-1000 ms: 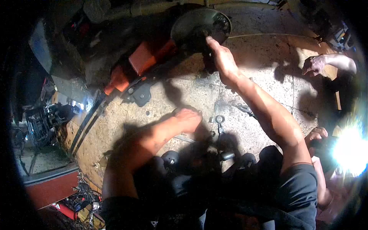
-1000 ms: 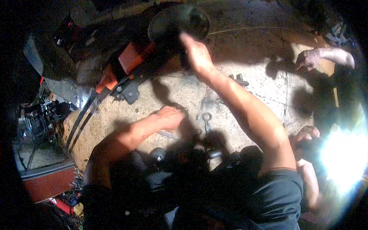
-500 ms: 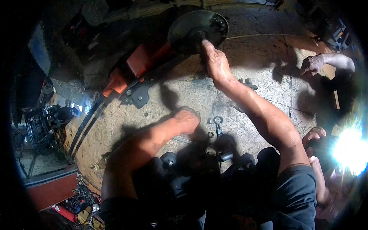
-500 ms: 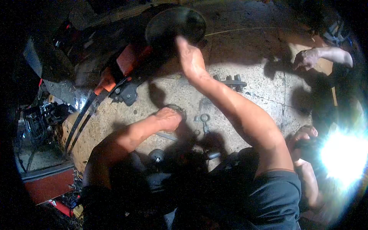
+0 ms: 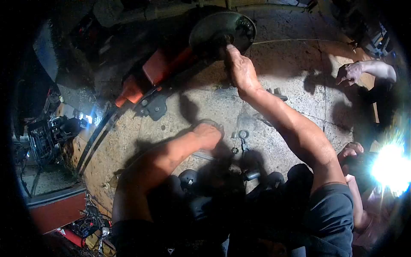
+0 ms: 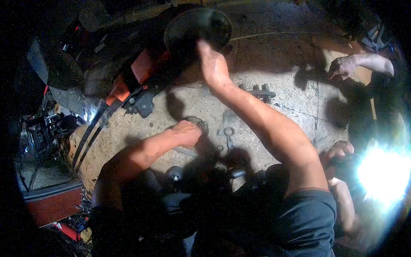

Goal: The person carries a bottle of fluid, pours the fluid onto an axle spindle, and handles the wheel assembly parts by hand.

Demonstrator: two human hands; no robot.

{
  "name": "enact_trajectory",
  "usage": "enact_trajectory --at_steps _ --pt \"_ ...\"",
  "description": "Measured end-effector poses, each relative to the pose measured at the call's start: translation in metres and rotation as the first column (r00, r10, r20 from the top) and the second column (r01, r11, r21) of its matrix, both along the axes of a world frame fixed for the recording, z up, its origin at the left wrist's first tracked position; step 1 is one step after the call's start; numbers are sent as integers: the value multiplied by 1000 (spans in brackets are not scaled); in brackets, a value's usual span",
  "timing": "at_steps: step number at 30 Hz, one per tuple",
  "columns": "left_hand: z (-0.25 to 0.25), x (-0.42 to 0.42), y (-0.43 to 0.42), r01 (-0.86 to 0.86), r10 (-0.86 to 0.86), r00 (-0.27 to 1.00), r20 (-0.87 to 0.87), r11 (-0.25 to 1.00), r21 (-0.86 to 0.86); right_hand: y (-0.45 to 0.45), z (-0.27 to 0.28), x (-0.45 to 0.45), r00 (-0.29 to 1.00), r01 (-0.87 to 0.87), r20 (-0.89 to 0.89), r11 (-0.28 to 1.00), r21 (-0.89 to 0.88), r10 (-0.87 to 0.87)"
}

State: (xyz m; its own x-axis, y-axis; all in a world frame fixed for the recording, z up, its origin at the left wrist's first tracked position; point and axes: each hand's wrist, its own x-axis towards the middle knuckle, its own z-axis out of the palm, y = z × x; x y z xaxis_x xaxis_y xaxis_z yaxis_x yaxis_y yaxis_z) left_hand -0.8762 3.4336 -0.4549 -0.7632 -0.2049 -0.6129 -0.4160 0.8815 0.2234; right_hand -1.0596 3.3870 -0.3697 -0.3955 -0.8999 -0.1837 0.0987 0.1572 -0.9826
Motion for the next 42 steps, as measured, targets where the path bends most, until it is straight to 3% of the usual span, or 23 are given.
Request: enact_trajectory --at_steps 4,7,10,13,14,15,17,18,20,24,27,29,30,37,39,41,42 --pt "-5 -1 0 -13 13 1000 -21 1000 -2 4 -5 5 996 68 57 994 -87 -63" --pt "4 -4 1 -20 20 998 58 1000 6 6 -1 4 999 32 3 999 19 -32" --pt "6 -2 -1 0 -1 999 38 1000 10 -3 -9 1 999 12 35 998 -57 -10" --pt "2 -3 -1 7 -8 998 67 1000 8 -9 -12 -2 996 -20 -90 1000 -17 18" --pt "6 -4 -1 27 -26 998 49 1000 -13 -10 -10 3 999 31 -35 996 -86 -34" --pt "5 -3 -1 32 -31 999 35 999 -18 -11 -6 -2 999 -27 -35 996 81 30" --pt "-2 -1 -1 38 -37 999 5 999 -29 -8 -3 1 998 -15 69 999 32 12" --pt "-6 -2 -2 40 -41 997 69 999 9 -7 -2 2 997 -28 73 1000 12 27" --pt "-3 0 -2 38 -38 999 20 999 -14 -4 2 2 995 -50 80 998 -24 52" --pt "-15 2 -3 10 -10 1000 -1 1000 -16 4 10 8 982 -22 190 1000 7 20" --pt "3 1 -3 37 -37 999 -25 999 13 4 -1 13 993 121 16 989 -90 -120" --pt "1 0 -8 25 -26 999 23 999 39 5 1 12 997 51 64 996 -78 -46" --pt "-1 1 -8 18 -21 998 51 998 55 6 7 11 994 35 105 999 23 -37" --pt "-17 -3 -7 40 -39 999 -13 999 14 -4 0 7 997 54 -56 998 7 -54" --pt "-58 5 -10 200 -214 975 -64 964 -176 -6 0 12 992 102 -64 993 -55 -105" --pt "-66 5 -7 56 -73 981 -177 994 -97 -2 -1 14 984 153 -76 983 -106 -161" --pt "-53 6 -8 54 -55 993 -101 998 -14 4 4 12 985 105 -129 988 -113 -119"
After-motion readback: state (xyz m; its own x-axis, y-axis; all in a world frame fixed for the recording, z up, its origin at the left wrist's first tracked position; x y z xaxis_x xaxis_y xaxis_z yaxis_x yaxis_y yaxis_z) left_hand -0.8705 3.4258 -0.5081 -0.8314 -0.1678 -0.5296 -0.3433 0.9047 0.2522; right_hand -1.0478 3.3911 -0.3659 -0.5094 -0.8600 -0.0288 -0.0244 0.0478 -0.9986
